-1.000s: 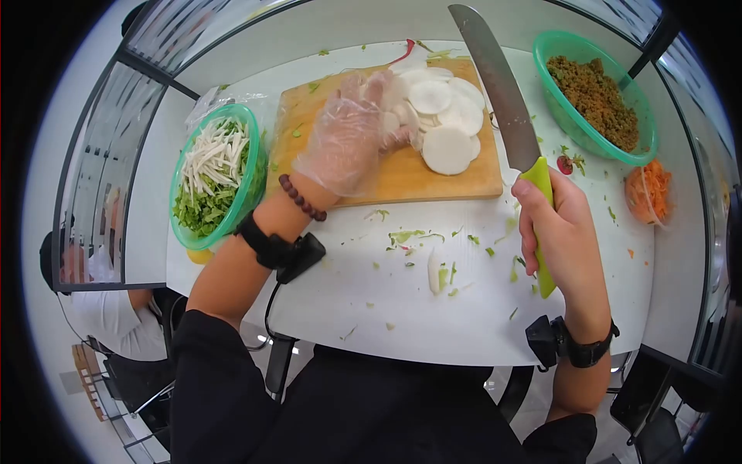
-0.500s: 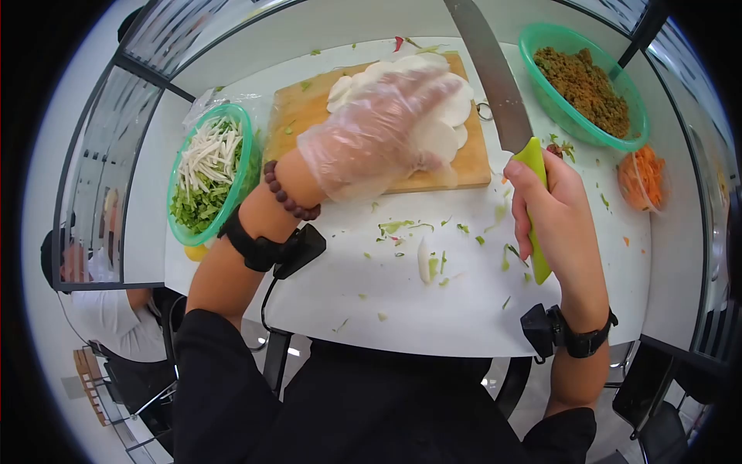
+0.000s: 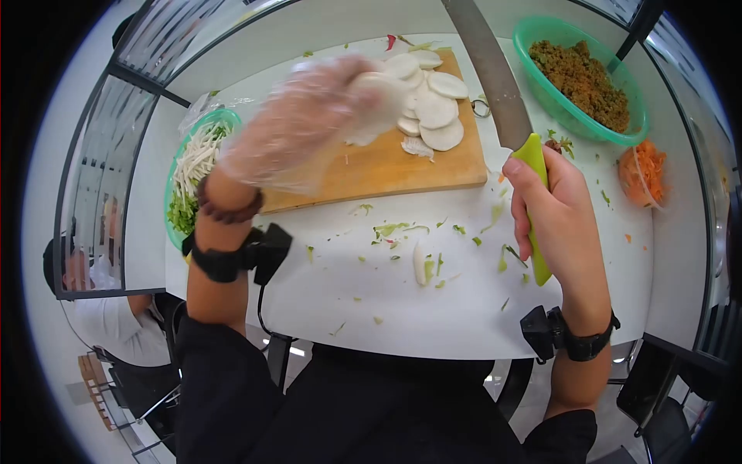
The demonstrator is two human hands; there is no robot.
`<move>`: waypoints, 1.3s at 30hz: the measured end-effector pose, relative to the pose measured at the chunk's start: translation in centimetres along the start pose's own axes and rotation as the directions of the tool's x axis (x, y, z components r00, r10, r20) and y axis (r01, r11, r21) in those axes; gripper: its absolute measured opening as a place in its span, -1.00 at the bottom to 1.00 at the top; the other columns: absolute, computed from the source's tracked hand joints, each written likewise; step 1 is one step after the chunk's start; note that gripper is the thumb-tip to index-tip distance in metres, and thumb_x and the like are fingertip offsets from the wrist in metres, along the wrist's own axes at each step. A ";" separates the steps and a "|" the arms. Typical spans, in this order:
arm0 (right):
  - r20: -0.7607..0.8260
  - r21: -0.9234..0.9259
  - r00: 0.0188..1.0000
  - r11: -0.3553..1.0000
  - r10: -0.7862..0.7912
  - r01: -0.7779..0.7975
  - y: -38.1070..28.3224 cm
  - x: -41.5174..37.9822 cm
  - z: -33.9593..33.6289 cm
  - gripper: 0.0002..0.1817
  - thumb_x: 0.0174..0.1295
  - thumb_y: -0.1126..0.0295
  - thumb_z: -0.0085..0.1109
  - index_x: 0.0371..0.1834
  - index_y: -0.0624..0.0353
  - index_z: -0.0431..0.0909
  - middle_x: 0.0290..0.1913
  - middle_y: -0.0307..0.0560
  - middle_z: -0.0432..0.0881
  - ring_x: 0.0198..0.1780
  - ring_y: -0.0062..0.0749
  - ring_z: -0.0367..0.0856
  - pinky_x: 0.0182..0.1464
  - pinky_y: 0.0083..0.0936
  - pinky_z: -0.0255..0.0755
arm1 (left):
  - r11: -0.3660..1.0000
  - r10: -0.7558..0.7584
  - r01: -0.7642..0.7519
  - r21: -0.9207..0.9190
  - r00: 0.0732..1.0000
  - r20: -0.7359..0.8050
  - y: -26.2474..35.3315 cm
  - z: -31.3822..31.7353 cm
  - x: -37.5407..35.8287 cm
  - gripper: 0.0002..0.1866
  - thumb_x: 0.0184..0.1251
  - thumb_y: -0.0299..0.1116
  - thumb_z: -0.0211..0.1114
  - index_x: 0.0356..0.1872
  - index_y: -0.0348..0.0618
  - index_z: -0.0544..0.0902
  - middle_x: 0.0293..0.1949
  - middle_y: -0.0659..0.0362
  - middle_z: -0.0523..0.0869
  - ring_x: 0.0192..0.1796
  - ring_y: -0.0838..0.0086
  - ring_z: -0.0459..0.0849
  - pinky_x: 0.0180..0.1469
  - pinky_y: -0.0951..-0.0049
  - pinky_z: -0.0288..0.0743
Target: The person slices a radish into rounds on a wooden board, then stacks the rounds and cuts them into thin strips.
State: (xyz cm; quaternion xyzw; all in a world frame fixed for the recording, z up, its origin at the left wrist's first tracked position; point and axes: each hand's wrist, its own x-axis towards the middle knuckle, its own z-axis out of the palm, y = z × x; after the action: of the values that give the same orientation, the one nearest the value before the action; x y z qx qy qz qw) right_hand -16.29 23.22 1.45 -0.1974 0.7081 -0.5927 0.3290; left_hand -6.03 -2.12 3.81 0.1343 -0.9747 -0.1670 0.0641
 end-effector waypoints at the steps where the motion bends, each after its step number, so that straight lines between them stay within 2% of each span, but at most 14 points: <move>1: 0.002 -0.009 1.000 1.000 0.003 -0.003 0.0 0.0 0.0 -0.78 0.40 0.32 0.05 -0.34 0.22 0.38 -0.71 -0.30 0.35 -0.79 -0.67 0.25 -0.74 -0.58 0.16 | 0.996 -0.066 0.070 -0.059 0.996 0.057 -1.2 -1.3 -0.7 -0.55 0.44 -0.09 0.17 0.17 -0.20 0.51 -0.08 -0.08 0.68 0.01 0.10 0.65 0.12 0.24 0.48; 2: 0.006 -0.021 1.000 1.000 0.005 -0.004 0.0 0.0 0.0 -0.78 0.39 0.32 0.06 -0.35 0.23 0.38 -0.71 -0.30 0.35 -0.79 -0.67 0.26 -0.74 -0.58 0.16 | 0.983 -0.130 0.143 -0.113 0.985 0.115 -2.2 -2.2 -1.3 -0.55 0.45 -0.08 0.15 0.17 -0.18 0.52 -0.03 -0.12 0.67 0.06 0.07 0.64 0.14 0.22 0.47; 5: 0.011 -0.044 1.000 0.999 0.014 -0.014 -0.1 -0.2 0.2 -0.77 0.38 0.32 0.07 -0.37 0.23 0.38 -0.71 -0.30 0.36 -0.79 -0.67 0.25 -0.73 -0.57 0.16 | 0.939 -0.344 0.344 0.018 0.938 0.045 -5.7 -0.9 -2.9 -0.45 0.40 -0.04 0.21 0.20 -0.29 0.48 -0.04 -0.20 0.66 0.08 0.03 0.63 0.17 0.21 0.46; 8: 0.013 -0.070 1.000 0.997 0.019 -0.018 0.1 0.0 0.3 -0.77 0.38 0.32 0.07 -0.36 0.23 0.39 -0.71 -0.31 0.35 -0.78 -0.68 0.24 -0.73 -0.58 0.15 | 0.910 -0.304 0.311 0.274 0.950 -0.071 -3.9 0.1 -4.6 -0.42 0.39 -0.09 0.27 0.27 -0.27 0.44 0.01 -0.09 0.67 0.08 0.19 0.64 0.16 0.26 0.45; 9: -0.001 -0.050 0.999 0.998 0.038 -0.038 0.0 -0.1 0.6 -0.78 0.39 0.31 0.07 -0.33 0.23 0.41 -0.71 -0.32 0.35 -0.79 -0.68 0.23 -0.72 -0.59 0.14 | 0.952 -0.257 0.260 0.160 0.965 -0.042 -4.7 0.6 -5.0 -0.38 0.28 -0.09 0.36 0.24 -0.29 0.46 0.08 -0.12 0.63 0.13 0.14 0.61 0.19 0.27 0.44; 12: 0.007 -0.062 1.000 0.998 0.030 -0.030 0.1 -0.1 0.8 -0.79 0.39 0.30 0.07 -0.30 0.24 0.43 -0.72 -0.32 0.34 -0.79 -0.69 0.22 -0.72 -0.60 0.13 | 0.955 -0.204 0.188 0.229 0.978 0.048 -3.8 0.9 -4.8 -0.38 0.19 -0.11 0.43 0.19 -0.27 0.50 0.08 -0.12 0.62 0.13 0.11 0.61 0.17 0.27 0.46; 16: 0.003 -0.082 1.000 0.996 0.027 -0.027 0.3 0.0 1.0 -0.78 0.40 0.30 0.06 -0.30 0.24 0.44 -0.71 -0.32 0.35 -0.78 -0.69 0.23 -0.72 -0.61 0.13 | 0.934 -0.358 0.356 0.046 0.929 0.088 -3.0 0.2 -4.2 -0.41 0.11 -0.22 0.49 0.17 -0.16 0.53 -0.01 -0.03 0.68 0.03 0.12 0.66 0.10 0.28 0.50; 19: 0.001 -0.084 1.000 0.996 0.030 -0.030 0.4 0.0 1.0 -0.78 0.40 0.30 0.07 -0.31 0.24 0.44 -0.71 -0.32 0.34 -0.78 -0.70 0.23 -0.71 -0.61 0.13 | 0.957 -0.276 0.283 0.062 0.956 -0.099 -3.9 0.3 -4.6 -0.39 0.08 -0.27 0.51 0.20 -0.12 0.53 -0.01 0.02 0.69 -0.02 0.17 0.67 0.07 0.29 0.52; 23: -0.009 -0.132 0.999 0.991 0.034 -0.035 0.6 0.1 1.2 -0.77 0.40 0.29 0.08 -0.31 0.24 0.44 -0.71 -0.33 0.34 -0.76 -0.71 0.24 -0.70 -0.61 0.14 | 0.963 -0.249 0.263 0.060 0.952 -0.177 -2.8 0.4 -5.2 -0.39 0.10 -0.33 0.49 0.22 -0.13 0.51 -0.04 0.03 0.69 0.00 0.23 0.66 0.09 0.30 0.51; 26: -0.006 -0.169 0.999 0.985 0.040 -0.040 0.7 0.2 1.4 -0.76 0.40 0.29 0.09 -0.32 0.25 0.44 -0.71 -0.34 0.34 -0.75 -0.71 0.25 -0.68 -0.61 0.15 | 0.991 -0.021 0.063 0.119 0.946 -0.325 -3.1 1.3 -5.6 -0.41 0.12 -0.35 0.48 0.22 -0.15 0.51 -0.06 0.03 0.69 0.02 0.24 0.64 0.10 0.31 0.50; 32: 0.002 -0.186 0.998 0.981 0.055 -0.054 0.8 0.2 1.7 -0.77 0.40 0.31 0.10 -0.31 0.26 0.45 -0.70 -0.35 0.34 -0.74 -0.72 0.27 -0.68 -0.62 0.17 | 0.988 -0.064 0.115 0.103 0.912 -0.405 -1.0 0.9 -5.7 -0.51 0.21 -0.32 0.40 0.17 -0.15 0.54 -0.01 0.03 0.66 -0.02 0.26 0.62 0.12 0.33 0.49; 35: -0.005 -0.182 0.998 0.981 0.060 -0.060 1.0 0.4 1.8 -0.78 0.40 0.32 0.10 -0.30 0.26 0.45 -0.70 -0.35 0.34 -0.73 -0.72 0.28 -0.67 -0.63 0.17 | 0.991 -0.121 0.114 -0.071 0.988 -0.093 0.3 1.9 -6.3 -0.62 0.25 -0.31 0.36 0.08 -0.12 0.60 0.01 0.02 0.63 0.00 0.19 0.62 0.10 0.29 0.51; 38: -0.002 -0.192 0.997 0.978 0.076 -0.075 1.1 0.5 1.6 -0.79 0.40 0.32 0.09 -0.30 0.26 0.45 -0.70 -0.35 0.34 -0.73 -0.72 0.28 -0.67 -0.63 0.17 | 0.998 0.052 -0.052 0.048 0.999 -0.002 0.0 3.5 -7.2 -0.70 0.23 -0.32 0.36 -0.01 -0.10 0.63 -0.02 0.01 0.62 -0.01 0.13 0.62 0.05 0.24 0.53; 39: 0.004 -0.190 0.997 0.979 0.072 -0.070 1.1 0.6 1.6 -0.79 0.40 0.32 0.09 -0.30 0.26 0.45 -0.70 -0.35 0.34 -0.72 -0.72 0.28 -0.67 -0.63 0.17 | 0.998 0.035 -0.035 0.053 0.999 0.009 -0.6 3.6 -6.9 -0.70 0.21 -0.33 0.37 -0.04 -0.09 0.64 -0.04 0.01 0.61 0.00 0.09 0.62 0.03 0.21 0.53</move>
State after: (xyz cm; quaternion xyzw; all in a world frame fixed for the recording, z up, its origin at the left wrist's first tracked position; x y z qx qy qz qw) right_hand -15.45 21.94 0.07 -0.2058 0.7662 -0.5092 0.3336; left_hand 0.09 0.36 -0.29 0.1181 -0.9812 -0.1406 0.0593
